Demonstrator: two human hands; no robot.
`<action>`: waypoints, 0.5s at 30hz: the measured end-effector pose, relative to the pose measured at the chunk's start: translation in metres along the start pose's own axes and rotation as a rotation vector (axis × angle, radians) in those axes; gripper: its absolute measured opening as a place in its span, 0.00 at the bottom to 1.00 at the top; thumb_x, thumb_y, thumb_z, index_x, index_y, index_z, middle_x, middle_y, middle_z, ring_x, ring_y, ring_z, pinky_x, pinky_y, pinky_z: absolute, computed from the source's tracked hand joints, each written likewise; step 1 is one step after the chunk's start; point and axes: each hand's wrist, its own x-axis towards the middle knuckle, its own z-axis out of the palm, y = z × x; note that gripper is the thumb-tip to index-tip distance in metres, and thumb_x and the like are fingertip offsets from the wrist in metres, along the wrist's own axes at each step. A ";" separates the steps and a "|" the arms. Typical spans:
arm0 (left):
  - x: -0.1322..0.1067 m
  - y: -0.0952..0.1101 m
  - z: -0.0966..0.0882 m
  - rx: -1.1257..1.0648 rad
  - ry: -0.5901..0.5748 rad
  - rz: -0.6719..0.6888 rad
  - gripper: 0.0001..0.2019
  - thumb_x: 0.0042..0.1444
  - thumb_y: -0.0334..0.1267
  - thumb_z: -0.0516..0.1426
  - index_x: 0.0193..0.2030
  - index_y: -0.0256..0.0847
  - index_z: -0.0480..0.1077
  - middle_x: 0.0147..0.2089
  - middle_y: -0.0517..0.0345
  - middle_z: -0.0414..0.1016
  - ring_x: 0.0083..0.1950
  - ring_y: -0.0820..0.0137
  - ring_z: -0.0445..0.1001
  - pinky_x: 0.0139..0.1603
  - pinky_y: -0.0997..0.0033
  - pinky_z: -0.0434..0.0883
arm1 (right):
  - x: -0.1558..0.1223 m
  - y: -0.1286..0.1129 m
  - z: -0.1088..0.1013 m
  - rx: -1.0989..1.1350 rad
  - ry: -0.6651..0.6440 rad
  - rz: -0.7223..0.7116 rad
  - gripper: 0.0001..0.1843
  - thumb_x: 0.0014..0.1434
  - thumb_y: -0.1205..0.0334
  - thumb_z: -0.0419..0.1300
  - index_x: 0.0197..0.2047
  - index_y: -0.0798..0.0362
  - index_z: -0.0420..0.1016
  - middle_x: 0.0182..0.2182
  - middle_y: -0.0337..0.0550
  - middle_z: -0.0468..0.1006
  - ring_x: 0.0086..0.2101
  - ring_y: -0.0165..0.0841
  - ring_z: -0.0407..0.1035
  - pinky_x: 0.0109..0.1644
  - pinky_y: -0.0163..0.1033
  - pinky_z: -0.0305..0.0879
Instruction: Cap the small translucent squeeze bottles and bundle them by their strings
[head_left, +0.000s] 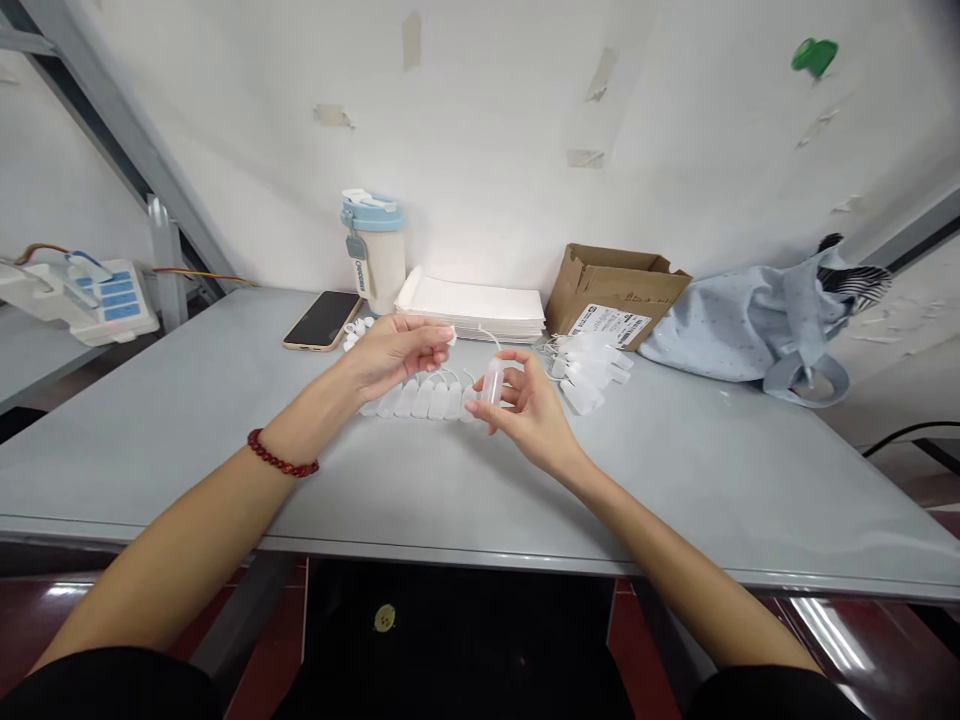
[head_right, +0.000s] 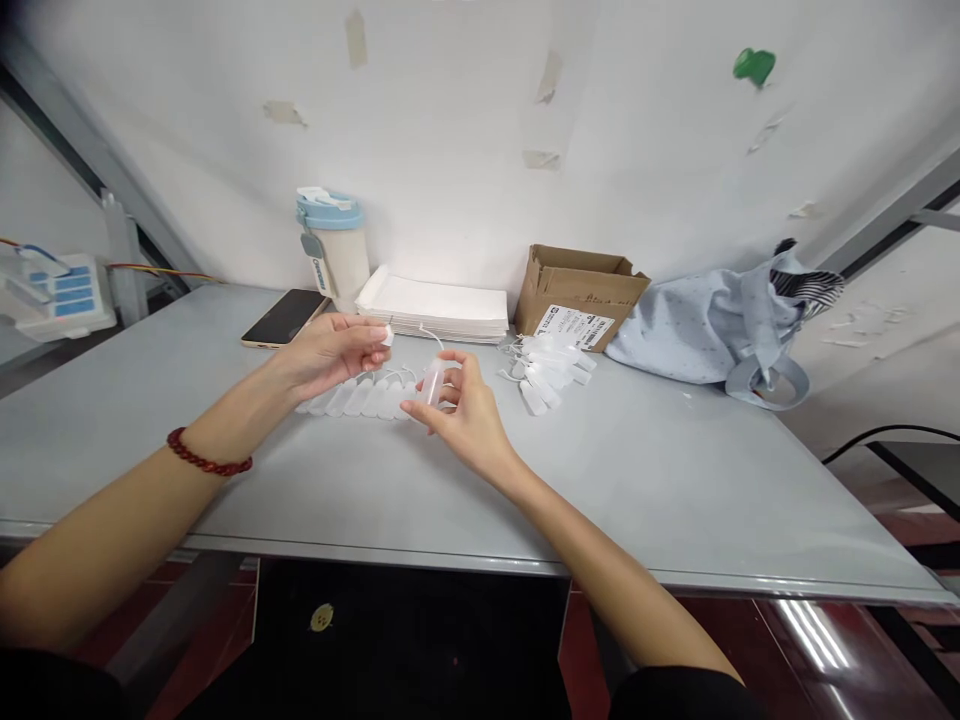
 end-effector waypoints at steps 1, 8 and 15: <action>-0.001 -0.002 0.006 -0.022 -0.022 -0.007 0.12 0.45 0.40 0.67 0.23 0.35 0.72 0.24 0.60 0.66 0.27 0.76 0.65 0.28 0.74 0.62 | 0.001 0.001 0.000 0.012 0.006 -0.012 0.32 0.48 0.52 0.68 0.50 0.47 0.54 0.36 0.37 0.73 0.29 0.29 0.71 0.24 0.34 0.68; -0.006 -0.020 0.032 -0.089 -0.077 0.028 0.09 0.49 0.39 0.65 0.27 0.36 0.73 0.24 0.60 0.69 0.26 0.77 0.66 0.30 0.74 0.65 | 0.001 0.004 0.001 -0.014 -0.004 -0.095 0.24 0.55 0.54 0.61 0.51 0.47 0.55 0.35 0.37 0.71 0.28 0.28 0.71 0.23 0.33 0.67; -0.008 -0.022 0.035 0.030 -0.001 0.114 0.10 0.50 0.42 0.64 0.29 0.36 0.73 0.26 0.60 0.71 0.26 0.76 0.66 0.31 0.73 0.67 | 0.002 0.012 0.001 -0.172 0.031 -0.205 0.22 0.56 0.56 0.61 0.52 0.47 0.57 0.38 0.40 0.72 0.30 0.29 0.71 0.30 0.38 0.72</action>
